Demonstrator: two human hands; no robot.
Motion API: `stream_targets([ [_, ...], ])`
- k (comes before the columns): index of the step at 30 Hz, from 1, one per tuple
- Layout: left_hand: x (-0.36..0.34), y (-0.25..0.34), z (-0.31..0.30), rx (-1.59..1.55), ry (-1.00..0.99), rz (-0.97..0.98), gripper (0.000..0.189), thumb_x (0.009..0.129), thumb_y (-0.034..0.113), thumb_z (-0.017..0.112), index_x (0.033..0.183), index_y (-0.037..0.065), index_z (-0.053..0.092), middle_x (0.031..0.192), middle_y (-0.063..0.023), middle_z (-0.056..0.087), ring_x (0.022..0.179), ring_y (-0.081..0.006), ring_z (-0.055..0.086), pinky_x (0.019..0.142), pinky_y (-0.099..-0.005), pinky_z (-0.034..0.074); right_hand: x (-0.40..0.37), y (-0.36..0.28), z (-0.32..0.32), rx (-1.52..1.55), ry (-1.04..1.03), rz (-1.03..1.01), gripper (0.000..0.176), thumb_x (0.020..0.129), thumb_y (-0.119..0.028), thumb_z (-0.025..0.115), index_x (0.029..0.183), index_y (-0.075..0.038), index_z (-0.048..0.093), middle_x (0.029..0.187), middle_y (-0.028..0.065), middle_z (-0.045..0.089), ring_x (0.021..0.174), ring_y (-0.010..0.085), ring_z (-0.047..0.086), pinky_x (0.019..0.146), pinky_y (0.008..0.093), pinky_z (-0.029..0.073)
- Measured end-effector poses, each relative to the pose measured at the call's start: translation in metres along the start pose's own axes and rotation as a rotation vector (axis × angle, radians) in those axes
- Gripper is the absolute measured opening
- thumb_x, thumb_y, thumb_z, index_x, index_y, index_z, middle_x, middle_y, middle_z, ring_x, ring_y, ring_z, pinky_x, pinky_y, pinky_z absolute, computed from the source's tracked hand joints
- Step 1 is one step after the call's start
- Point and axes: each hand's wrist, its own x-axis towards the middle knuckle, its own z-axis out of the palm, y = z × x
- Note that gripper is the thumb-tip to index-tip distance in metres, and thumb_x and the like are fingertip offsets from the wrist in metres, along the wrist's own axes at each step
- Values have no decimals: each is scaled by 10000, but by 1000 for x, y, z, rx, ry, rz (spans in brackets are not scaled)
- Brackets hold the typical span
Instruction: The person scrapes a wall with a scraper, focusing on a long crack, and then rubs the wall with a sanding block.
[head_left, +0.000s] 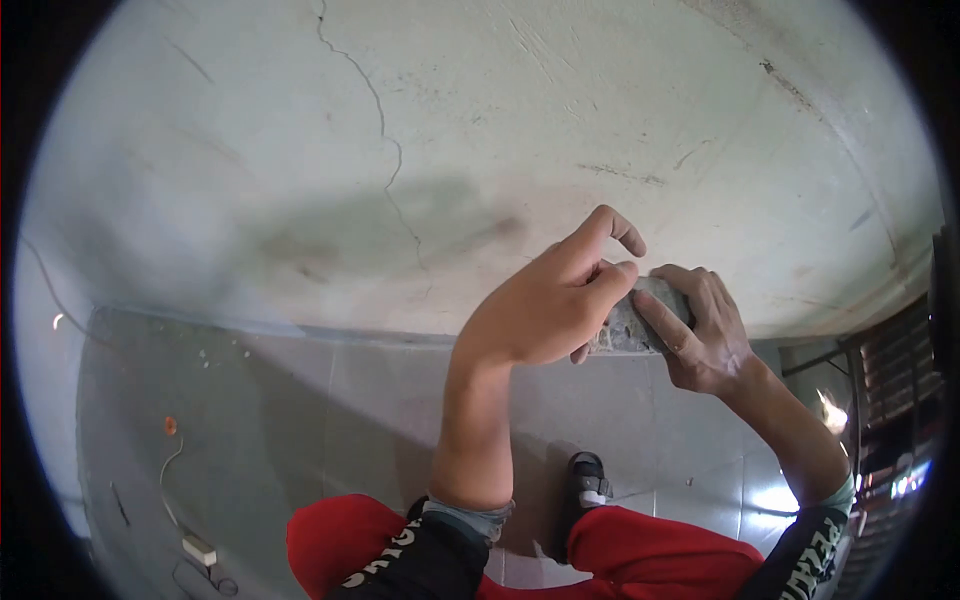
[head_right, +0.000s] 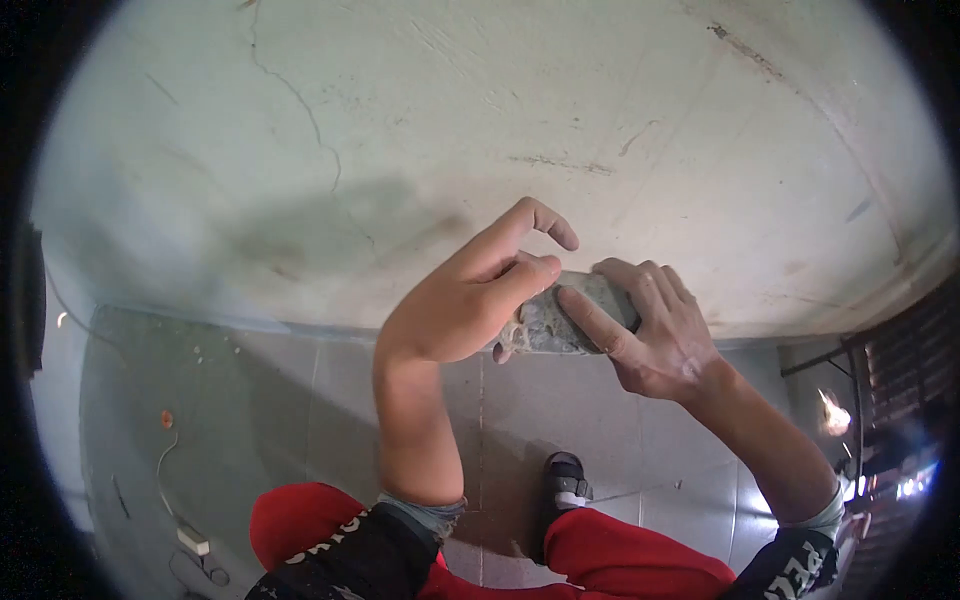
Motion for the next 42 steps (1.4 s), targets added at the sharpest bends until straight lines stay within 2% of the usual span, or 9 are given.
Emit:
stream_targets([
  [2,-12,9,-3,106,-4,3,287,1015,227,532,1268,92,524,730,-5,533,573,-68,583,490,-277,402,-10,7,10,-14,79,29,637,832,-76,658,1441,-230,552,1165,217,551,847,299,575,699,430,508],
  [7,-34,47,18,1100,215,68,146,973,125,519,1061,10,503,628,-228,599,614,-467,610,599,-524,508,-3,33,14,-156,316,165,697,789,-44,668,1474,-83,543,1079,250,518,897,347,490,762,450,451],
  [13,-8,49,88,1240,-386,-95,221,939,160,572,1075,-13,547,685,-189,648,670,-415,660,676,-496,531,27,53,3,-161,535,248,691,884,51,597,1541,30,383,1159,310,533,985,398,512,830,488,480],
  [17,-66,-70,83,1373,-374,375,272,858,190,636,1087,44,617,833,-145,678,836,-337,698,816,-441,536,48,64,-3,-39,668,165,706,879,69,618,1533,83,353,1199,314,564,1012,400,563,839,459,517],
  [20,-135,-111,59,1344,-827,-389,224,789,136,684,1000,64,663,911,-159,712,890,-349,721,775,-491,551,54,49,23,161,614,102,756,769,69,622,1482,154,384,1233,358,550,1053,447,586,898,483,531],
  [21,-150,-116,53,1262,-918,-701,221,791,134,683,1000,62,671,967,-175,722,934,-351,726,794,-508,558,65,43,41,277,727,33,870,699,26,694,1532,-35,452,1157,303,576,940,382,620,785,453,563],
  [30,-256,-205,-5,990,-658,-934,239,877,150,589,1081,32,629,1039,-230,711,972,-422,700,806,-528,555,67,17,95,398,410,-2,845,769,41,665,1554,-169,434,1246,264,523,926,371,528,817,457,497],
  [40,-169,-225,-21,1089,-658,-596,223,913,151,518,1078,19,590,976,-257,694,930,-462,677,825,-552,529,40,17,59,284,310,63,816,765,61,668,1521,-189,492,1163,281,534,938,379,538,779,450,505],
  [42,-152,-221,-30,1111,-617,-537,218,907,146,518,1073,23,587,968,-254,696,926,-463,678,824,-552,531,35,17,45,64,306,104,788,740,107,648,1495,-63,500,1171,301,504,980,418,530,767,461,502],
])
